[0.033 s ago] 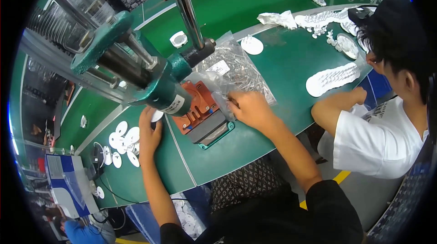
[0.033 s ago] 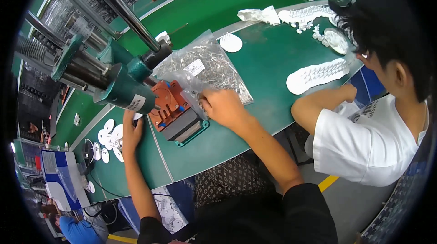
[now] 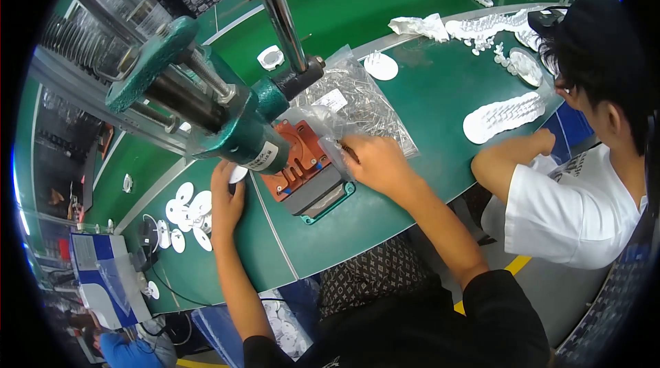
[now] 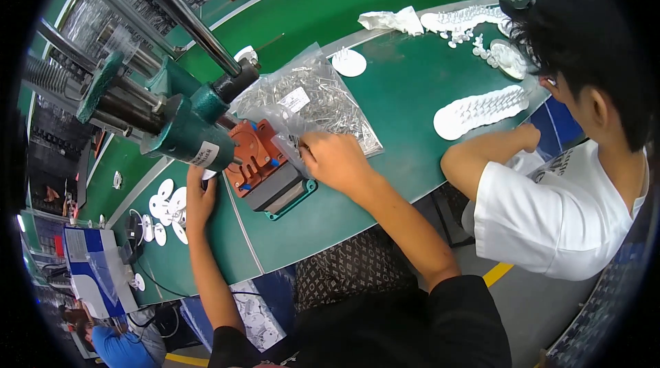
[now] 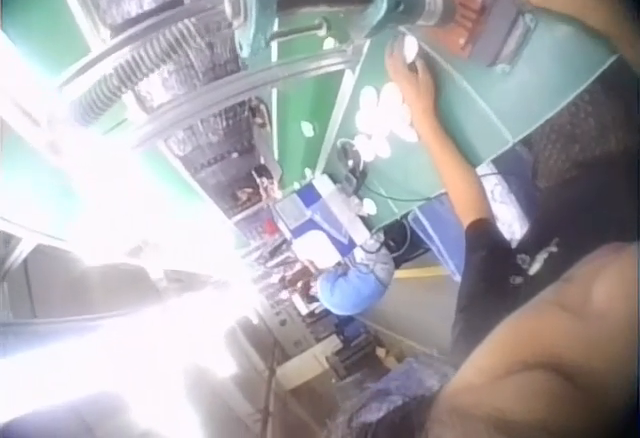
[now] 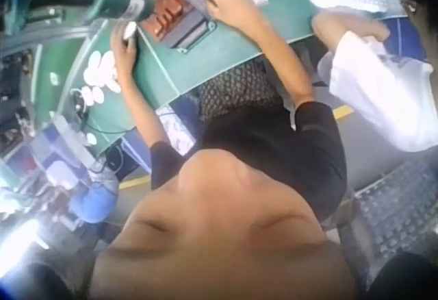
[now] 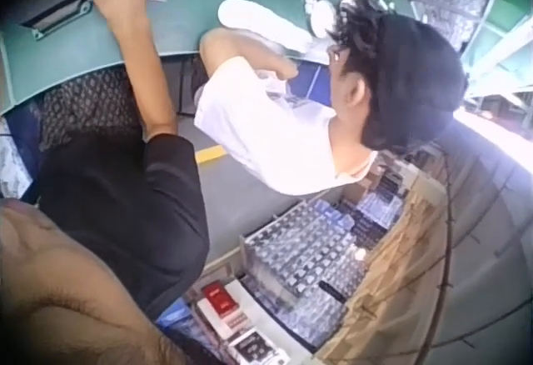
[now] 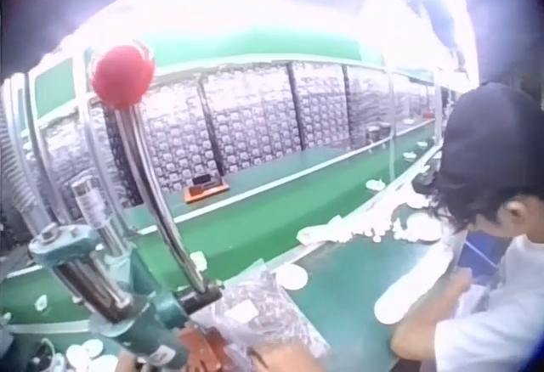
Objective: The person assembles small circular white components by pressing them together using a manual press machine.
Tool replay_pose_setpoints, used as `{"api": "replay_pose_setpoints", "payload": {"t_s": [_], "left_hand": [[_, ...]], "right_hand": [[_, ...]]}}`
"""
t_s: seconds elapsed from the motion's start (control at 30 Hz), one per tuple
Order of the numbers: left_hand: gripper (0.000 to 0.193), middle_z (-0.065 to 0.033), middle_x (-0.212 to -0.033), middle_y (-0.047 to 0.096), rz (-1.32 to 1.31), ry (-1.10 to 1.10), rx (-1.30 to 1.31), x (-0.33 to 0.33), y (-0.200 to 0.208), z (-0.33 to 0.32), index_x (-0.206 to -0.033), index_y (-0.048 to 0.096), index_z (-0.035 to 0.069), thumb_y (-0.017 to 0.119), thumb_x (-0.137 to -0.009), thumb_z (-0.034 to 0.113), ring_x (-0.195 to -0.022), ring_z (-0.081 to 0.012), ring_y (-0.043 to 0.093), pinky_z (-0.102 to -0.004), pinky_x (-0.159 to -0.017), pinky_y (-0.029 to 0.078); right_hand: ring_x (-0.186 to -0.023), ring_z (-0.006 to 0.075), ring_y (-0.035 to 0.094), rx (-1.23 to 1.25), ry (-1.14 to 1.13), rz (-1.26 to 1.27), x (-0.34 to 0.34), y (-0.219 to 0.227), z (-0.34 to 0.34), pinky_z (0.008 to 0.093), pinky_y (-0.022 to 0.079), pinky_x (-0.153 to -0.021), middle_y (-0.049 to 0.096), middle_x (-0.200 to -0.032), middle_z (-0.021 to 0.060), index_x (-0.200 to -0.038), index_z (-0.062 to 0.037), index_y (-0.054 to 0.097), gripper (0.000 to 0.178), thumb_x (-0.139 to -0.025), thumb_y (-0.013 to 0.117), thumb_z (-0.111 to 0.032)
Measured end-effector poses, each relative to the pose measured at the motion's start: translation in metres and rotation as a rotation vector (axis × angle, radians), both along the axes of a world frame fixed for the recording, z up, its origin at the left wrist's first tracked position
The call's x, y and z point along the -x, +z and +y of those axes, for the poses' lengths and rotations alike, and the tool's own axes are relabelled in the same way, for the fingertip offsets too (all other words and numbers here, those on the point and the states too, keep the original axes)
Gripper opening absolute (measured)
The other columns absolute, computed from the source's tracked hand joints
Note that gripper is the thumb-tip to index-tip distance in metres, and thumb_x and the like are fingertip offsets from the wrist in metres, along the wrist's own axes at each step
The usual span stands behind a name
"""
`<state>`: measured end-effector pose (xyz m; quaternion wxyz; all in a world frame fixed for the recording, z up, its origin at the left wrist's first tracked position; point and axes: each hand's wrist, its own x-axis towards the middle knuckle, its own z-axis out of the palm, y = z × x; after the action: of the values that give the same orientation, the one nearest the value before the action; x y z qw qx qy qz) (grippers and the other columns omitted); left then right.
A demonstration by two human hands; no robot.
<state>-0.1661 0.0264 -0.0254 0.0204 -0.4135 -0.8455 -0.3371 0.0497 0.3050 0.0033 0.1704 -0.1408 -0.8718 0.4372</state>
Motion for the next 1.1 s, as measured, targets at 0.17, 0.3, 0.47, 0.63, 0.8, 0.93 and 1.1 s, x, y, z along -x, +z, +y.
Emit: {"api": "replay_pose_setpoints", "payload": {"t_s": [0.17,0.3,0.47,0.63,0.8,0.93,1.1], "left_hand": [[0.05,-0.0178,-0.14,0.049,-0.091,0.029,-0.054,-0.01,0.012,0.004,-0.131,0.055,0.005,0.064,-0.083,0.001,-0.13,-0.0366,0.046,-0.0393,-0.109,0.037],[0.048,-0.0169,-0.142,0.049,-0.025,0.035,-0.029,-0.011,0.015,-0.009,-0.129,0.059,0.008,0.067,-0.082,0.005,-0.131,-0.036,0.047,-0.0397,-0.11,0.037],[0.055,-0.0188,-0.145,0.046,-0.034,0.127,-0.003,-0.05,0.01,-0.013,-0.135,0.054,0.007,0.072,-0.084,0.016,-0.135,-0.0357,0.043,-0.0408,-0.113,0.033],[0.064,-0.0191,-0.146,0.046,-0.055,0.2,-0.09,-0.116,0.02,-0.021,-0.137,0.052,0.007,0.077,-0.08,0.021,-0.135,-0.0371,0.042,-0.0464,-0.116,0.029],[0.061,-0.0166,-0.144,0.048,-0.191,0.254,-0.143,-0.144,0.016,-0.037,-0.134,0.055,0.009,0.078,-0.079,0.021,-0.133,-0.0362,0.044,-0.0461,-0.116,0.029],[0.053,-0.0126,-0.132,0.057,-0.146,0.367,-0.215,-0.149,0.018,-0.022,-0.129,0.059,0.006,0.076,-0.081,0.018,-0.127,-0.0329,0.049,-0.0417,-0.111,0.034],[0.039,-0.012,-0.127,0.059,0.015,0.173,-0.118,-0.136,0.015,-0.002,-0.122,0.064,0.008,0.072,-0.084,0.015,-0.121,-0.034,0.052,-0.0444,-0.11,0.035]], "right_hand": [[-0.075,0.0319,0.067,-0.444,-0.006,0.143,0.005,-0.003,-0.003,0.0411,0.054,-0.059,0.06,-0.103,0.0124,-0.108,-0.0051,0.064,0.03,-0.08,0.067,-0.017],[-0.089,0.036,0.067,-0.373,0.106,0.079,0.003,0.002,-0.004,0.0464,0.053,-0.073,0.058,-0.124,0.014,-0.109,-0.0026,0.062,0.033,-0.08,0.065,-0.018],[-0.097,0.0371,0.064,-0.429,0.183,0.033,-0.004,-0.013,0.002,0.048,0.052,-0.084,0.061,-0.118,0.0161,-0.111,-0.0017,0.062,0.037,-0.079,0.066,-0.02],[-0.09,0.0386,0.063,-0.374,0.125,0.021,-0.004,-0.005,-0.002,0.0453,0.051,-0.076,0.063,-0.105,0.0179,-0.103,-0.0024,0.062,0.03,-0.077,0.067,-0.016],[-0.086,0.0395,0.065,-0.457,0.09,0.095,0.0,-0.016,-0.006,0.046,0.053,-0.073,0.066,-0.103,0.0172,-0.1,-0.0019,0.063,0.027,-0.076,0.069,-0.013],[-0.082,0.0391,0.064,-0.351,0.037,0.074,0.002,-0.008,-0.011,0.0456,0.052,-0.071,0.066,-0.096,0.0175,-0.095,-0.0008,0.064,0.023,-0.074,0.071,-0.009],[-0.086,0.0375,0.065,-0.469,-0.057,0.183,-0.002,-0.018,-0.003,0.0436,0.053,-0.073,0.067,-0.096,0.0171,-0.093,0.0001,0.065,0.021,-0.075,0.071,-0.008]]}}
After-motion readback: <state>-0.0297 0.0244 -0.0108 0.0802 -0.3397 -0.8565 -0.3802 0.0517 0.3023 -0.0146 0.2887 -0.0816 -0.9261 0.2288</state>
